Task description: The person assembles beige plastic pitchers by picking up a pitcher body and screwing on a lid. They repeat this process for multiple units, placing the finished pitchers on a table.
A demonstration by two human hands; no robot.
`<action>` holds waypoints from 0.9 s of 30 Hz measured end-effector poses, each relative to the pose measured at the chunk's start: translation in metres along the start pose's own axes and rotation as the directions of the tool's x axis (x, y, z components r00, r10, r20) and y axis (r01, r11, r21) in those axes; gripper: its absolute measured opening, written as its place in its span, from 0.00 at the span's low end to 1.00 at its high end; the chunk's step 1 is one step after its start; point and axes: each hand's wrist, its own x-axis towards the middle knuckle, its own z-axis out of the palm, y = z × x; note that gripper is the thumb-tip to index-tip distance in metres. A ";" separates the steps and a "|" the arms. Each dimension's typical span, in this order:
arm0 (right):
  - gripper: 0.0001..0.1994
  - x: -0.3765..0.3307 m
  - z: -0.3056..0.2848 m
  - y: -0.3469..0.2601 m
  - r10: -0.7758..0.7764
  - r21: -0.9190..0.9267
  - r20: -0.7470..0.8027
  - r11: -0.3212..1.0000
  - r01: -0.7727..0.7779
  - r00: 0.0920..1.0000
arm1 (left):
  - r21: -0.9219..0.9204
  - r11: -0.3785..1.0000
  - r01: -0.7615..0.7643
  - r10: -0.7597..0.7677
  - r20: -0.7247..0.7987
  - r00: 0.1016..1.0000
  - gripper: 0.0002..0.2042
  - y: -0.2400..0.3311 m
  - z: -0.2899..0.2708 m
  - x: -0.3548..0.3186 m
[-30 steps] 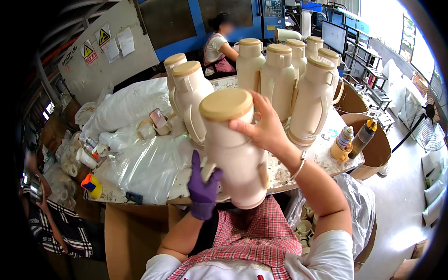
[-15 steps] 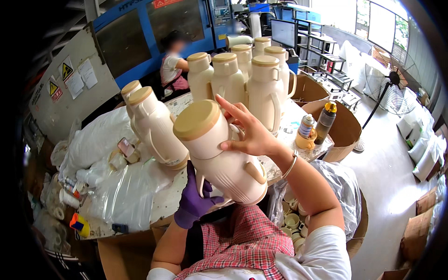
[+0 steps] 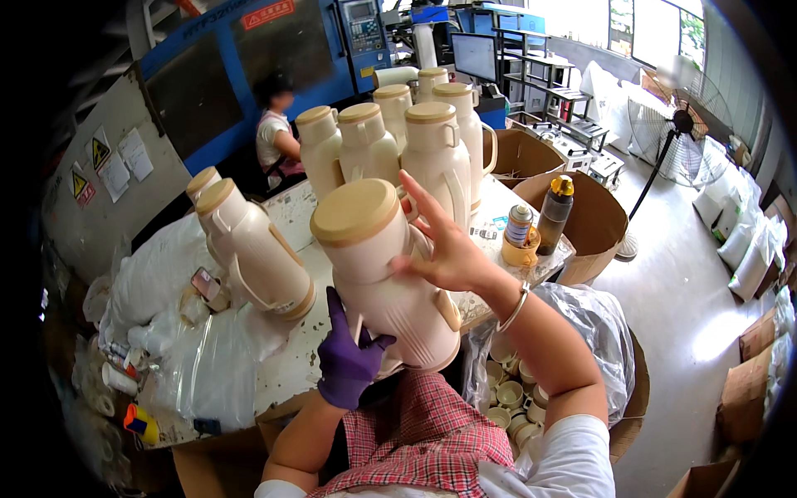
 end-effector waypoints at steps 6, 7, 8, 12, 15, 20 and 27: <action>0.57 -0.009 0.042 0.007 -0.156 -0.210 -0.378 0.975 0.080 0.913 | 0.137 0.991 0.006 -0.005 -0.011 1.000 0.55 0.000 0.007 0.000; 0.56 -0.009 0.050 0.008 -0.272 -0.350 -0.456 0.930 0.110 0.847 | 0.133 0.991 0.006 -0.001 -0.034 0.999 0.55 0.009 0.013 0.001; 0.56 -0.008 0.056 0.010 -0.388 -0.485 -0.507 0.866 0.117 0.769 | 0.132 0.991 0.007 0.000 -0.057 0.998 0.55 0.014 0.019 -0.001; 0.57 -0.003 0.081 0.006 -0.267 -0.461 -0.638 0.883 -0.081 0.723 | 0.188 0.981 -0.046 0.068 -0.110 0.992 0.50 0.026 0.048 0.000; 0.58 0.009 0.090 0.005 -0.298 -0.547 -0.661 0.820 -0.170 0.689 | 0.330 0.882 -0.336 0.382 -0.084 0.920 0.26 -0.009 0.082 0.002; 0.59 0.022 0.083 0.012 -0.275 -0.557 -0.701 0.788 -0.264 0.658 | 0.332 0.799 -0.501 0.544 -0.044 0.838 0.12 -0.010 0.080 0.029; 0.57 -0.043 0.063 0.055 -0.196 -0.442 -0.417 0.897 -0.010 0.887 | -0.200 0.969 -0.146 0.134 -0.073 0.988 0.43 -0.025 0.045 0.023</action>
